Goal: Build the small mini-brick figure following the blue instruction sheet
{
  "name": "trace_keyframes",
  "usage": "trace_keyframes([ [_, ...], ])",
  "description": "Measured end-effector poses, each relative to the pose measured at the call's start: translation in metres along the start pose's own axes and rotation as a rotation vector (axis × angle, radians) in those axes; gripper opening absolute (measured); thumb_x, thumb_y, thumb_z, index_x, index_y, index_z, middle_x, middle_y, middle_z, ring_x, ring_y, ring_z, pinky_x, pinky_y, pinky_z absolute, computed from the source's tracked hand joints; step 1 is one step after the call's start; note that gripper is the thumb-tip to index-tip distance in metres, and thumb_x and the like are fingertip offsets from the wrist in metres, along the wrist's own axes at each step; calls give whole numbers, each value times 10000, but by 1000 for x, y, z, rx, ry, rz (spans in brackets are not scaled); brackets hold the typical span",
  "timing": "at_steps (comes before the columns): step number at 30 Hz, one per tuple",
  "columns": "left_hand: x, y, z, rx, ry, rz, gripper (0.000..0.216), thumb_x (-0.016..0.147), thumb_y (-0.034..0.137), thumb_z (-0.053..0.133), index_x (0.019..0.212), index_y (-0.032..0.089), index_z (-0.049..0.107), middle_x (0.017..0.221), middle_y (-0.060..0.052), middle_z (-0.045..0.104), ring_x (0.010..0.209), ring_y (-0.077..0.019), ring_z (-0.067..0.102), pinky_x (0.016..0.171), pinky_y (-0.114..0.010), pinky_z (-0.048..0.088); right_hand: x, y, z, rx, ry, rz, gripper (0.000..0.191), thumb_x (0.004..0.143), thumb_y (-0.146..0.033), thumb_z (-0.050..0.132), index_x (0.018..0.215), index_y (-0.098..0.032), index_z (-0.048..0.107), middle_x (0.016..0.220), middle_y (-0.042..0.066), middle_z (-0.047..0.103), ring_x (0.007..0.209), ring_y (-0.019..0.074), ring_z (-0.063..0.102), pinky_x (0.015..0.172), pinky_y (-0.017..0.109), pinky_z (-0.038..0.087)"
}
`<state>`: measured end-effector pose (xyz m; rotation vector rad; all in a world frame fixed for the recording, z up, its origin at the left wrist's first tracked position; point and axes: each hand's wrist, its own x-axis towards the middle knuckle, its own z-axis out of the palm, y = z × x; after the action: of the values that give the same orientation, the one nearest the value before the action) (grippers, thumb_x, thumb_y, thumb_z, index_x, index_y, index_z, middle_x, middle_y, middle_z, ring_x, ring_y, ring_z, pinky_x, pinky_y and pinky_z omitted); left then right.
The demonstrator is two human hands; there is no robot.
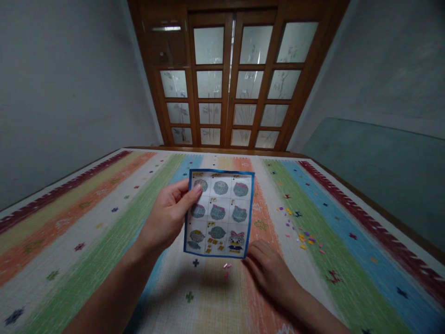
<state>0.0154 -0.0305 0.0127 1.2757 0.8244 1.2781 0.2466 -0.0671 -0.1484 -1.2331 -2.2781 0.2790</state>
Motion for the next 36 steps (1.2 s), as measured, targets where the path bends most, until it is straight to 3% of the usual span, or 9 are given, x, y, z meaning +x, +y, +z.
trace_keyframes([
  [36, -1, -2, -2, 7, -11, 10, 202, 768, 333, 657, 834, 143, 683, 671, -25, 687, 575, -123, 606, 540, -193, 481, 0, 2, 0, 28, -14, 20, 136, 893, -128, 450, 879, -170, 578, 854, 80, 604, 817, 208, 540, 722, 357, 470],
])
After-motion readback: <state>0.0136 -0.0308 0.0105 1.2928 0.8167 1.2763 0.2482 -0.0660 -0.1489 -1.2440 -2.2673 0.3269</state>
